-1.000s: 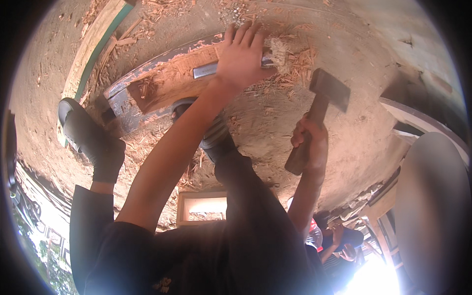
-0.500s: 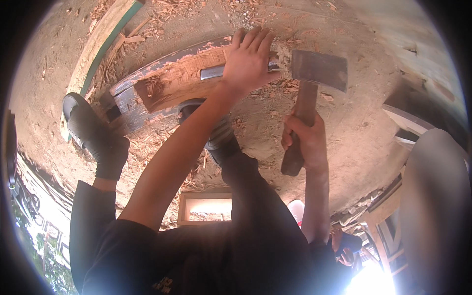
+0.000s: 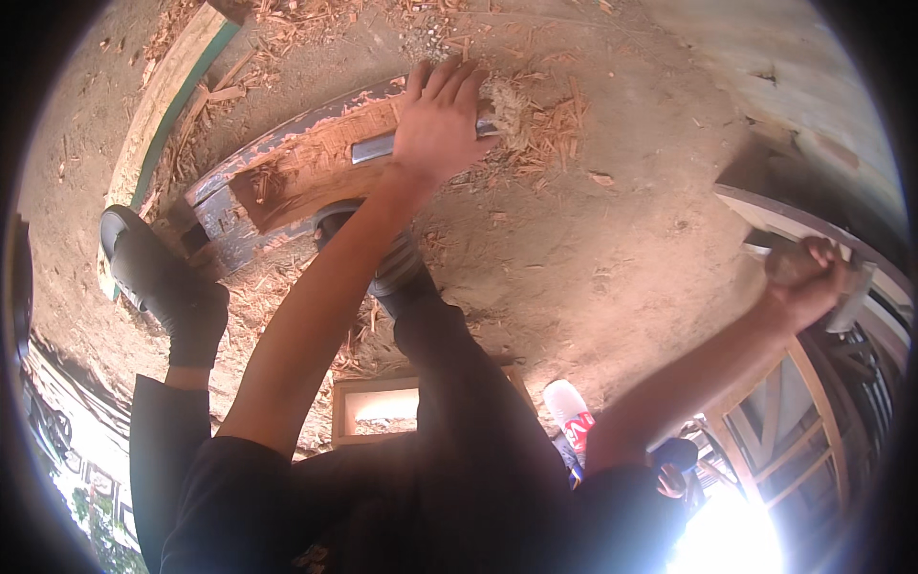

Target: The person uses a chisel and mallet to carve a rectangular recess into a piece of wood. They repeatedly strike the chisel, remove wood shavings by hand, and adjust the chisel position to deepen the cut.

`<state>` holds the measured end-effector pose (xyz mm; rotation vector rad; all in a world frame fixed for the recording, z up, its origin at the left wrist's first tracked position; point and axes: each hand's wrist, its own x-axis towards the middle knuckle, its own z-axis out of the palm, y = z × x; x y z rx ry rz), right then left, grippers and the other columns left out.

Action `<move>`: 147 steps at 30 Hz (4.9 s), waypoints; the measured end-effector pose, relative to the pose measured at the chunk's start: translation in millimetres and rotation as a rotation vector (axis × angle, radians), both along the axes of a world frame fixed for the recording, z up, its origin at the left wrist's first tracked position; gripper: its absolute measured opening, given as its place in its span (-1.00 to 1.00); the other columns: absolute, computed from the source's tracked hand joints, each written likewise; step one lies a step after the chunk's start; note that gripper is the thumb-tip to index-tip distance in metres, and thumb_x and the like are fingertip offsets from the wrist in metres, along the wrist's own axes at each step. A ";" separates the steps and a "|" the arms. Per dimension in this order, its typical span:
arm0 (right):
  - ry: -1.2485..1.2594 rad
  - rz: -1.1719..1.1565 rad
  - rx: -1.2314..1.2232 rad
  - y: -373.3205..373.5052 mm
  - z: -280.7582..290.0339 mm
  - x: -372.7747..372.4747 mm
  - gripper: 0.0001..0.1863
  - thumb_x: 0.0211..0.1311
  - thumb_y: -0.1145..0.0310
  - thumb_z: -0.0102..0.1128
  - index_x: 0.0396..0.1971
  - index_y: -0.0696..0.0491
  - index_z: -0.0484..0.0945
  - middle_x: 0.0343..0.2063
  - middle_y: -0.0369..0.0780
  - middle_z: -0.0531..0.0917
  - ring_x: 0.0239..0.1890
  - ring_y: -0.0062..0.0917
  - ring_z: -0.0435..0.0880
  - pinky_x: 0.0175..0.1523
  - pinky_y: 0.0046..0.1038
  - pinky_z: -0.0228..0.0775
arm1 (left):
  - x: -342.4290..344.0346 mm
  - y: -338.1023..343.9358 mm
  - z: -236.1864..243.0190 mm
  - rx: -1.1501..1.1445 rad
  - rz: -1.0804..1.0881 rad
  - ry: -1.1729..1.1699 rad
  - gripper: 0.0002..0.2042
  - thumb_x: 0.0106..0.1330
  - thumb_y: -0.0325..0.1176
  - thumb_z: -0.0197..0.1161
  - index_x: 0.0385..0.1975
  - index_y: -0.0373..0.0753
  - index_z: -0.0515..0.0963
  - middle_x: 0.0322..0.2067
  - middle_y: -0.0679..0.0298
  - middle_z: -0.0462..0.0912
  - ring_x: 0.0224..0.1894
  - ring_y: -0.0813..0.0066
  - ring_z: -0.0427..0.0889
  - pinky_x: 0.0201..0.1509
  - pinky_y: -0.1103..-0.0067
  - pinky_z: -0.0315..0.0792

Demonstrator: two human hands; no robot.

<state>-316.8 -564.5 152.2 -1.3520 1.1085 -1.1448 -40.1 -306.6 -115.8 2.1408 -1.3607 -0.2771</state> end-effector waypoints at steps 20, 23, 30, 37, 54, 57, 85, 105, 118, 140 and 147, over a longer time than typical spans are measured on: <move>0.191 0.084 0.647 155.2 -102.6 102.3 -0.90 0.11 0.44 0.09 -0.43 0.09 0.36 -0.62 -0.32 0.36 -0.63 -0.68 0.30 -0.46 -0.63 0.23 | 5.6 6.7 -0.6 0.074 0.009 -0.094 -0.30 -0.06 0.00 0.36 0.07 -0.28 0.37 0.08 0.23 0.44 0.26 0.35 0.22 0.35 0.25 -0.04; 0.374 0.218 0.719 189.2 -116.6 117.1 -0.87 0.10 0.43 0.10 -0.46 0.10 0.34 -0.63 -0.29 0.36 -0.67 -0.64 0.33 -0.53 -0.57 0.24 | 3.6 6.3 -1.9 0.059 0.010 -0.069 -0.32 -0.06 -0.02 0.37 0.04 -0.28 0.38 0.07 0.23 0.44 0.25 0.35 0.23 0.34 0.25 -0.03; 0.300 0.217 0.985 230.3 -90.2 105.4 -0.76 0.10 0.42 0.16 -0.25 0.12 0.35 -0.60 -0.35 0.38 -0.69 -0.69 0.33 -0.62 -0.63 0.19 | 4.8 6.2 -3.9 -0.005 0.024 -0.044 -0.37 -0.08 -0.08 0.39 0.00 -0.28 0.41 0.03 0.22 0.48 0.23 0.31 0.26 0.33 0.24 0.00; 0.174 -0.038 0.233 79.0 -0.2 9.9 -0.94 0.17 0.54 0.00 -0.36 0.08 0.38 -0.60 -0.35 0.43 -0.61 -0.67 0.40 -0.51 -0.64 0.32 | 2.4 5.5 -4.9 0.019 0.016 -0.068 -0.35 -0.07 -0.06 0.38 0.01 -0.29 0.40 0.06 0.24 0.46 0.25 0.32 0.24 0.33 0.24 0.00; 0.327 0.266 0.898 200.7 -78.5 81.3 -0.62 0.10 0.42 0.13 -0.09 0.21 0.30 -0.64 -0.35 0.34 -0.73 -0.77 0.27 -0.69 -0.72 0.15 | 10.1 14.3 -5.0 0.021 0.024 -0.080 -0.45 -0.12 -0.06 0.41 -0.13 -0.21 0.47 -0.08 0.30 0.52 0.20 0.35 0.29 0.31 0.21 -0.01; 0.299 0.144 0.565 146.2 -53.2 62.4 -0.81 0.19 0.44 0.03 -0.22 0.16 0.35 -0.63 -0.38 0.31 -0.66 -0.77 0.24 -0.61 -0.72 0.11 | 10.6 15.9 -6.3 0.043 0.025 -0.094 -0.44 -0.12 -0.05 0.41 -0.12 -0.22 0.47 -0.07 0.30 0.52 0.20 0.35 0.29 0.30 0.21 -0.01; 0.334 0.135 -0.199 101.9 -81.4 89.0 -0.88 0.20 0.33 0.00 -0.46 0.04 0.42 -0.55 -0.30 0.43 -0.45 -0.61 0.42 -0.26 -0.63 0.30 | 9.5 12.7 -6.0 -0.027 0.047 -0.070 -0.48 -0.17 -0.13 0.45 -0.19 -0.21 0.47 -0.16 0.29 0.55 0.17 0.37 0.33 0.27 0.25 0.05; 0.056 -0.131 0.110 62.7 -38.6 69.5 -0.72 0.14 0.48 -0.05 -0.11 0.04 0.41 -0.57 -0.34 0.37 -0.52 -0.69 0.35 -0.35 -0.68 0.26 | 10.0 12.9 -11.3 -0.053 0.054 -0.115 -0.55 -0.17 -0.09 0.42 -0.29 -0.18 0.53 -0.20 0.31 0.57 0.16 0.35 0.33 0.25 0.24 0.08; 0.233 0.341 1.103 242.6 -132.6 125.6 -0.74 0.07 0.45 0.09 -0.23 0.13 0.32 -0.62 -0.30 0.37 -0.70 -0.66 0.34 -0.59 -0.60 0.24 | 17.3 21.7 -7.1 -0.051 0.038 -0.057 -0.60 -0.18 -0.12 0.42 -0.34 -0.17 0.55 -0.24 0.32 0.58 0.16 0.36 0.33 0.28 0.23 0.04; 0.311 0.121 1.226 274.9 -174.9 40.9 -0.79 0.08 0.44 0.05 -0.28 0.11 0.30 -0.61 -0.27 0.37 -0.67 -0.64 0.35 -0.59 -0.56 0.26 | 131.6 202.5 36.9 -0.755 0.937 1.210 -0.82 0.35 -0.30 0.06 -0.42 -0.27 0.40 -0.52 0.25 0.46 -0.45 0.37 0.53 -0.23 0.42 0.49; 0.286 0.062 1.248 280.5 -177.6 47.6 -0.79 0.06 0.44 0.05 -0.28 0.10 0.31 -0.62 -0.29 0.36 -0.69 -0.64 0.33 -0.60 -0.56 0.23 | 133.9 193.5 72.7 -0.781 0.773 1.344 -0.77 0.31 -0.21 0.12 -0.54 -0.14 0.32 -0.63 0.42 0.21 -0.57 0.59 0.19 -0.36 0.57 0.19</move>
